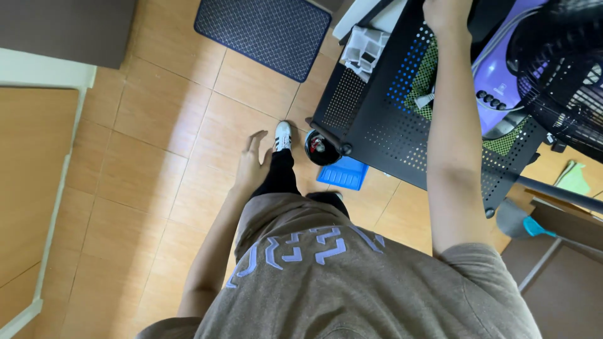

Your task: Wiping down a desk, a floor fan, and a tiered metal shelf using a cleaning sponge.

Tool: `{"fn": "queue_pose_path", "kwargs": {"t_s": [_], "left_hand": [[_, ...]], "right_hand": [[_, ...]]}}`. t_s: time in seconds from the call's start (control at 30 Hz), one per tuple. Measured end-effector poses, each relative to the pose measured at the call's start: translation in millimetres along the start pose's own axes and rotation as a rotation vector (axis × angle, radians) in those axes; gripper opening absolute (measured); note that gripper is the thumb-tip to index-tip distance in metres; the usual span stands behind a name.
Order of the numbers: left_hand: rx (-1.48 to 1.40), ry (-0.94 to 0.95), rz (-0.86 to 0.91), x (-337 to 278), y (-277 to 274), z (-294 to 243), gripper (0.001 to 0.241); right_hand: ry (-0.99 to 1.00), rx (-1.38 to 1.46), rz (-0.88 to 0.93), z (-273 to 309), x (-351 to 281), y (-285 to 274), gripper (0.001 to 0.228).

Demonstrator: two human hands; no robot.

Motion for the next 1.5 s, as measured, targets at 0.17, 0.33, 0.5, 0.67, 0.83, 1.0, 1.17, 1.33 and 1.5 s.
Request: {"fn": "queue_pose_path", "kwargs": {"t_s": [0.17, 0.33, 0.5, 0.67, 0.83, 1.0, 1.17, 1.33, 1.5], "left_hand": [[0.040, -0.140, -0.078, 18.9, -21.7, 18.6, 0.045], [-0.009, -0.116, 0.018, 45.0, -26.6, 5.9, 0.046], [0.028, -0.066, 0.216, 68.4, -28.4, 6.5, 0.050], [0.190, -0.073, 0.287, 59.8, -29.4, 27.0, 0.038], [0.269, -0.162, 0.396, 45.6, -33.8, 51.6, 0.039], [0.348, -0.199, 0.453, 48.9, -40.9, 70.1, 0.040], [0.360, -0.086, 0.437, 68.6, -34.6, 62.6, 0.038], [0.350, -0.043, 0.458, 69.6, -22.0, 47.9, 0.038], [0.326, 0.040, 0.481, 79.4, -1.2, 35.9, 0.038]], "right_hand": [[-0.270, -0.685, 0.027, 172.3, -95.6, -35.4, 0.051], [-0.640, -0.597, 0.523, 267.7, -183.5, -39.3, 0.045], [-0.580, -0.793, 0.560, 167.3, -66.0, -6.6, 0.020], [-0.169, -0.436, -0.170, 79.3, 55.9, -25.4, 0.058], [0.066, -0.082, -0.156, 62.6, 33.0, -44.0, 0.066], [0.078, 0.104, -0.118, -22.1, 19.4, -58.2, 0.045], [-0.081, 0.072, -0.052, 62.1, -0.6, -77.6, 0.050], [0.084, 0.021, -0.006, 210.8, -138.9, -87.6, 0.052], [0.259, 0.150, 0.033, 255.2, -217.9, -100.0, 0.050]]}}
Point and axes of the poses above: each hand's wrist, its own x-axis towards the middle knuckle, its own y-axis out of the palm, z = x × y, the point moved 1 cm from there along x, towards the middle knuckle, and after that the axes turned 4 degrees about -x, right-handed, at the moved point
